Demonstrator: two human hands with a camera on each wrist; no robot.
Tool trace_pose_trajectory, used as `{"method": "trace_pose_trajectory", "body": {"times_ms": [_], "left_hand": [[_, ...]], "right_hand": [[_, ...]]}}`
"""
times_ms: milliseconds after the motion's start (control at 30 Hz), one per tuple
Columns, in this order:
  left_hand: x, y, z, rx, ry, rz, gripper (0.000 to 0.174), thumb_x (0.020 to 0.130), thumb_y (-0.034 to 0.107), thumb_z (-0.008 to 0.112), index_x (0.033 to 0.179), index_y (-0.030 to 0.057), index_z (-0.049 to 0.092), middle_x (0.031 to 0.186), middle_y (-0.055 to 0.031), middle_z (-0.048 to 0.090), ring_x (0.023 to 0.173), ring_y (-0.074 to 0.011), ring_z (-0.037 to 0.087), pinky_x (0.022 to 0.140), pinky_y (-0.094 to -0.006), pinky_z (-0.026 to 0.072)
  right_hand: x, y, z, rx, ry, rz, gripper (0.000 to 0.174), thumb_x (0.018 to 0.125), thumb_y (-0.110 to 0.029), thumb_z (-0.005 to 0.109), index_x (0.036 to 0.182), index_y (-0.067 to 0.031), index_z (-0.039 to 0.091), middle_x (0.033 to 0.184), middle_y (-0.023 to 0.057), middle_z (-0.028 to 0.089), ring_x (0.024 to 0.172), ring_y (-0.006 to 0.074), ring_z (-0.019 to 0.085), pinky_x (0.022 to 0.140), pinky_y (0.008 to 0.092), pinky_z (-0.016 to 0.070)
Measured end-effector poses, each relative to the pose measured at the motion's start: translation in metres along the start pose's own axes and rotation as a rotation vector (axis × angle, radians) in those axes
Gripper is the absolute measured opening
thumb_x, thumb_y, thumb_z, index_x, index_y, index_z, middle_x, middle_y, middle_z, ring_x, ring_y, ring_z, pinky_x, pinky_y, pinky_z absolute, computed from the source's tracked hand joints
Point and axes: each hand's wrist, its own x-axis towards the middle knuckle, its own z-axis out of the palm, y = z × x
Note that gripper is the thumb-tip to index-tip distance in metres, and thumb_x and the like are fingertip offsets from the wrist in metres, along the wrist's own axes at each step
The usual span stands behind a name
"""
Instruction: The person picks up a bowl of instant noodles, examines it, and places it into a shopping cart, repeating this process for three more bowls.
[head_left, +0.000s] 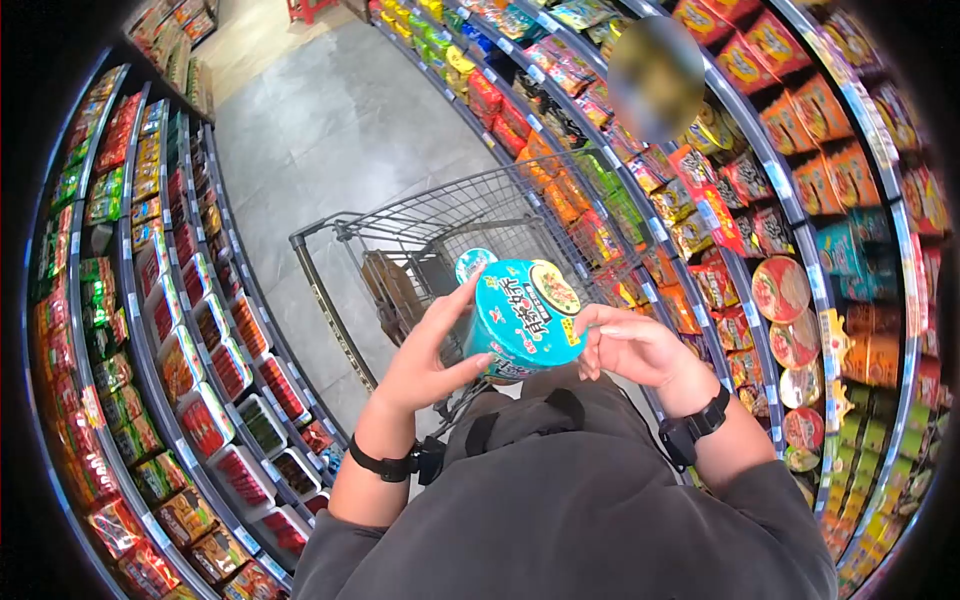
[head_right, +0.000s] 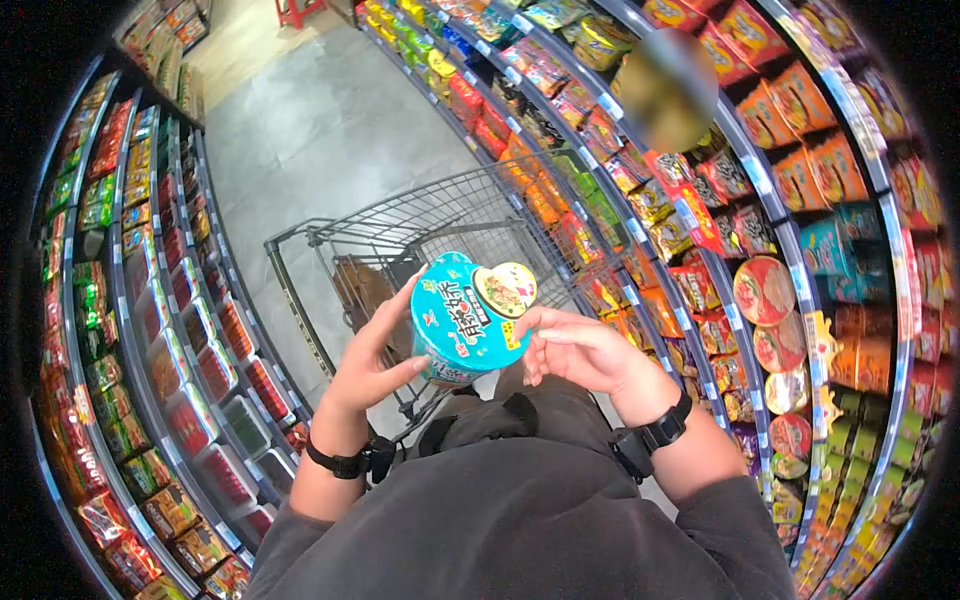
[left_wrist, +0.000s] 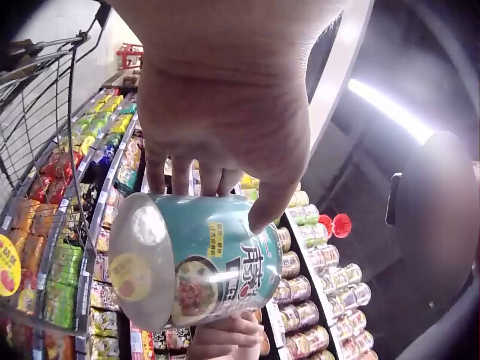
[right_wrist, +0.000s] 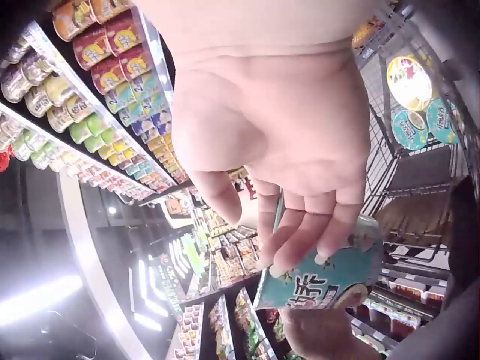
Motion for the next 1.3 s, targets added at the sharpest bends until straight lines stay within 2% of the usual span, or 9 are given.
{"method": "trace_pose_trajectory", "body": {"times_ms": [167,300,567,633,767,800,933,1133,1300], "left_hand": [[0.012,0.020,0.013,0.236,-0.080,0.216,0.098,0.081,0.023,0.080,0.160,-0.0008,0.028,0.163,-0.0220,0.035,0.147,-0.0364,0.038,0.121,-0.0454,0.0266],[0.024,0.039,0.019,0.276,-0.178,0.192,0.101,0.080,0.024,0.082,0.161,-0.0011,0.025,0.166,-0.0215,0.029,0.152,-0.0380,0.031,0.123,-0.0467,0.0228],[0.072,0.059,0.078,0.211,-0.380,0.133,0.122,0.074,0.024,0.089,0.161,-0.0050,0.010,0.160,-0.0266,0.031,0.151,-0.0384,0.030,0.123,-0.0442,0.0246],[0.086,0.063,0.102,0.246,-0.433,0.157,0.129,0.070,0.026,0.092,0.161,-0.0057,0.007,0.158,-0.0263,0.033,0.149,-0.0389,0.033,0.122,-0.0438,0.0260],[0.115,0.069,0.158,0.205,-0.606,0.178,0.138,0.066,0.026,0.095,0.161,-0.0057,0.001,0.159,-0.0275,0.030,0.150,-0.0368,0.031,0.122,-0.0426,0.0261],[0.121,0.071,0.173,0.104,-0.634,0.105,0.137,0.067,0.025,0.095,0.161,-0.0056,0.001,0.160,-0.0265,0.030,0.150,-0.0350,0.031,0.122,-0.0427,0.0259],[0.148,0.087,0.236,-0.029,-0.730,0.024,0.138,0.068,0.018,0.094,0.162,-0.0026,-0.004,0.159,-0.0229,0.033,0.146,-0.0294,0.038,0.120,-0.0415,0.0301],[0.182,0.107,0.339,-0.194,-0.703,0.005,0.145,0.065,0.017,0.096,0.162,0.0023,-0.011,0.156,-0.0219,0.037,0.141,-0.0286,0.045,0.115,-0.0426,0.0394],[0.201,0.120,0.422,-0.234,-0.629,0.046,0.141,0.067,0.023,0.094,0.163,0.0049,-0.008,0.155,-0.0208,0.038,0.139,-0.0304,0.047,0.114,-0.0440,0.0404]], "right_hand": [[-0.031,0.005,0.020,-0.059,0.027,-0.085,0.034,0.101,-0.024,0.059,0.126,-0.0015,0.056,0.096,0.0110,0.068,0.091,0.0234,0.069,0.087,0.0375,0.0540],[-0.054,0.003,0.032,-0.090,0.100,-0.140,0.036,0.098,-0.024,0.060,0.123,0.0005,0.055,0.093,0.0132,0.071,0.088,0.0252,0.070,0.087,0.0421,0.0524],[-0.128,0.005,0.027,-0.149,0.104,-0.294,0.034,0.102,-0.024,0.059,0.128,-0.0028,0.057,0.100,0.0115,0.070,0.094,0.0223,0.069,0.088,0.0357,0.0512],[-0.154,0.010,0.018,-0.263,0.094,-0.345,0.034,0.102,-0.024,0.059,0.128,-0.0032,0.057,0.100,0.0135,0.072,0.095,0.0226,0.069,0.088,0.0345,0.0509],[-0.209,0.012,0.015,-0.251,0.052,-0.402,0.039,0.104,-0.028,0.057,0.134,-0.0034,0.052,0.113,0.0225,0.073,0.111,0.0262,0.069,0.103,0.0334,0.0450],[-0.224,0.014,0.007,-0.240,0.007,-0.401,0.041,0.105,-0.027,0.056,0.139,-0.0042,0.047,0.127,0.0264,0.067,0.123,0.0260,0.063,0.108,0.0343,0.0420],[-0.282,0.023,-0.003,-0.351,0.062,-0.526,0.045,0.105,-0.020,0.058,0.145,-0.0064,0.043,0.148,0.0222,0.053,0.136,0.0230,0.051,0.108,0.0368,0.0427],[-0.385,0.041,-0.046,-0.495,0.269,-0.643,0.054,0.103,-0.017,0.059,0.153,-0.0040,0.040,0.155,0.0142,0.047,0.141,0.0241,0.047,0.115,0.0399,0.0386],[-0.461,0.054,-0.074,-0.384,0.381,-0.823,0.060,0.100,-0.017,0.061,0.154,-0.0019,0.039,0.160,0.0139,0.039,0.149,0.0288,0.038,0.119,0.0461,0.0328]]}}
